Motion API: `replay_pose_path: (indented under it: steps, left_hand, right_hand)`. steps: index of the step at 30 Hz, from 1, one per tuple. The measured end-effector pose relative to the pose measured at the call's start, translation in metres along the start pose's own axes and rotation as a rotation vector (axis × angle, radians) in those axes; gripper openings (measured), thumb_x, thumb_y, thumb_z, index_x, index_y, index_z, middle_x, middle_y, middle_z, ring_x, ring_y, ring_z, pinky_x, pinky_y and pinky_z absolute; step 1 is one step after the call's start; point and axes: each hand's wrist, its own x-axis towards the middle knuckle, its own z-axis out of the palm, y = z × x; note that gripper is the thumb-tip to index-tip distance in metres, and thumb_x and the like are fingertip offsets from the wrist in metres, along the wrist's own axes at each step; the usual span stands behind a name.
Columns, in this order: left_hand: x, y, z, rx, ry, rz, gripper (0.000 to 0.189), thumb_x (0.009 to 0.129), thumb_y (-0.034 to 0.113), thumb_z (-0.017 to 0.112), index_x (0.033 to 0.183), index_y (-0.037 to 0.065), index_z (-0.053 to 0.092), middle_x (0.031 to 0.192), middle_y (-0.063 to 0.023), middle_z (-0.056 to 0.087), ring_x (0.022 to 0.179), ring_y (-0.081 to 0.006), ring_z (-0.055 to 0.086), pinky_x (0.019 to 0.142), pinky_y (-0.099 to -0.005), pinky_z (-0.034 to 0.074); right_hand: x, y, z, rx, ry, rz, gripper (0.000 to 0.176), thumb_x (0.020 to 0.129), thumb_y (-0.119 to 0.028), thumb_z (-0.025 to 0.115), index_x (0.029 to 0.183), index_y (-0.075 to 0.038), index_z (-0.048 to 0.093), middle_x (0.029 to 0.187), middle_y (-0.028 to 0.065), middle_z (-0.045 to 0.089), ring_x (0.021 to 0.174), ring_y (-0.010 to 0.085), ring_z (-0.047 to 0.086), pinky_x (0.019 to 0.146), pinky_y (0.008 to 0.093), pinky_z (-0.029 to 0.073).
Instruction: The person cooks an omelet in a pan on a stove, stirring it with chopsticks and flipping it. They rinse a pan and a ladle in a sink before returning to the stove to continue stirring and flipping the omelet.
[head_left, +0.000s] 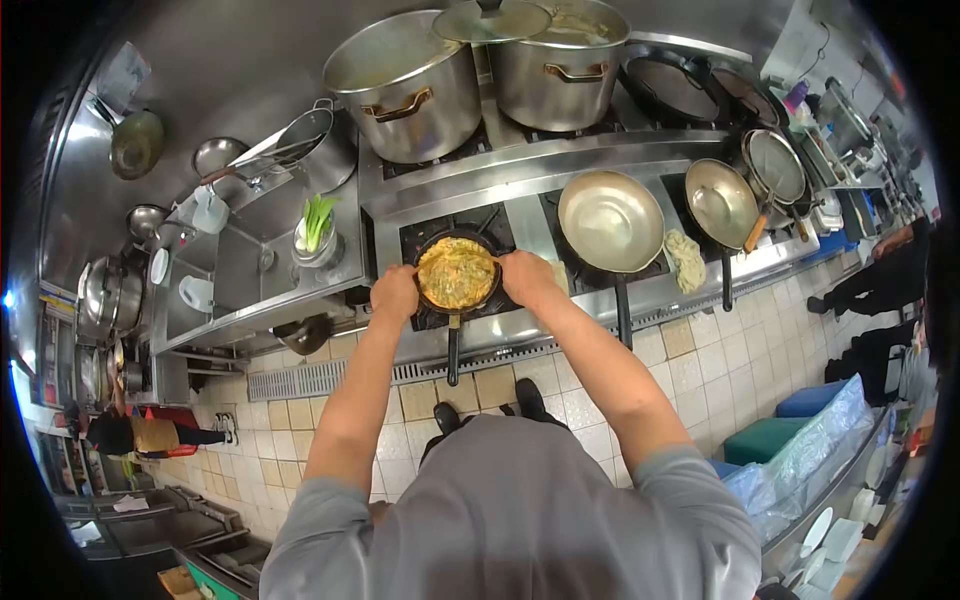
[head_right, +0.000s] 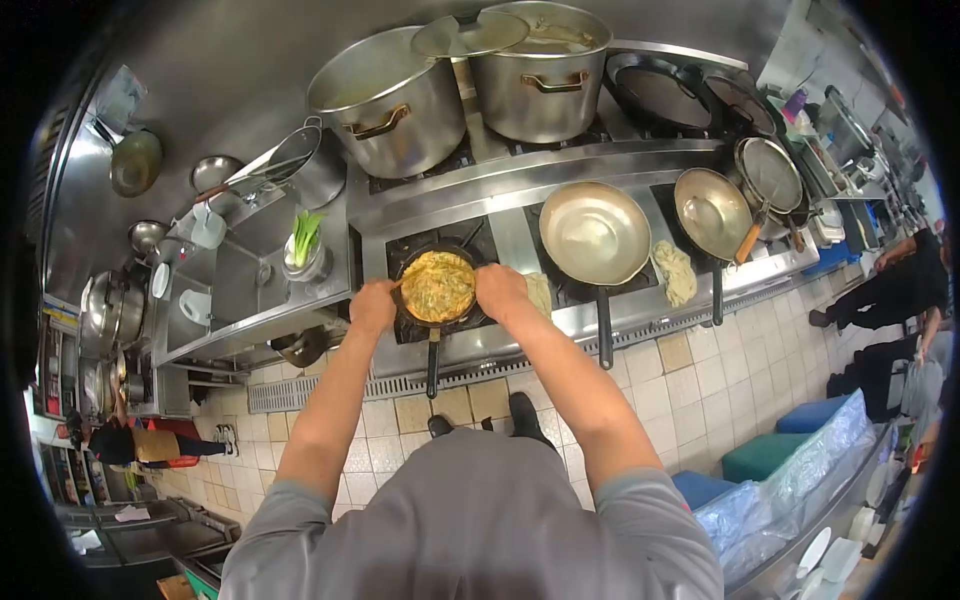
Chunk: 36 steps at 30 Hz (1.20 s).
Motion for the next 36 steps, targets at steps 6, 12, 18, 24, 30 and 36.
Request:
replay_pose_path:
  steps: [6,12,18,24,30,36]
  left_hand:
    - [0.007,-0.015,-0.003,0.06,-0.023,-0.021,0.03,0.086,0.01,0.06,0.113,0.014,0.072,0.113,-0.017,0.068,0.11,-0.0346,0.065,0.09,-0.0458,0.056]
    - [0.016,-0.015,-0.002,0.169,-0.121,-0.045,0.027,0.09,0.008,0.054,0.111,0.008,0.072,0.117,-0.0177,0.068,0.107,-0.0357,0.067,0.087,-0.0445,0.058]
    - [-0.015,-0.026,0.002,0.101,-0.096,-0.103,0.033,0.083,0.004,0.055,0.11,0.01,0.073,0.11,-0.0196,0.068,0.107,-0.0367,0.066,0.091,-0.0463,0.055]
    - [-0.047,-0.021,0.0,-0.071,0.016,-0.002,0.029,0.086,0.007,0.054,0.109,0.008,0.072,0.109,-0.0181,0.067,0.105,-0.0354,0.067,0.088,-0.0448,0.055]
    - [-0.064,0.027,-0.009,0.025,-0.277,-0.037,0.032,0.083,0.007,0.057,0.11,0.015,0.073,0.116,-0.017,0.066,0.11,-0.0338,0.064,0.093,-0.0445,0.054]
    - [-0.058,0.012,-0.025,-0.053,-0.175,0.025,0.032,0.084,0.009,0.06,0.112,0.016,0.072,0.114,-0.0158,0.066,0.11,-0.0334,0.064,0.092,-0.0447,0.053]
  right_hand:
    - [0.01,0.005,-0.017,0.027,0.05,0.031,0.027,0.091,-0.012,0.053,0.102,-0.005,0.076,0.105,0.0186,0.073,0.102,0.0342,0.071,0.086,0.0416,0.057]
    - [0.026,-0.004,0.013,0.019,0.042,-0.031,0.027,0.09,-0.009,0.054,0.104,-0.004,0.076,0.109,0.0199,0.072,0.104,0.0348,0.07,0.088,0.0415,0.057]
    - [0.012,-0.018,0.011,-0.054,-0.072,-0.07,0.026,0.09,-0.007,0.055,0.106,-0.002,0.074,0.11,0.0205,0.072,0.106,0.0347,0.069,0.089,0.0418,0.057]
    - [0.001,-0.002,-0.038,-0.08,-0.075,-0.054,0.025,0.089,-0.008,0.055,0.105,-0.004,0.074,0.11,0.0183,0.072,0.104,0.0345,0.07,0.088,0.0421,0.057]
    - [0.019,0.021,-0.04,-0.226,-0.075,-0.039,0.023,0.089,-0.009,0.058,0.105,-0.005,0.075,0.108,0.0169,0.073,0.103,0.0337,0.07,0.086,0.0428,0.058]
    - [-0.002,0.003,-0.047,-0.224,-0.135,-0.143,0.022,0.089,-0.01,0.06,0.104,-0.006,0.075,0.107,0.0161,0.073,0.102,0.0323,0.071,0.085,0.0418,0.058]
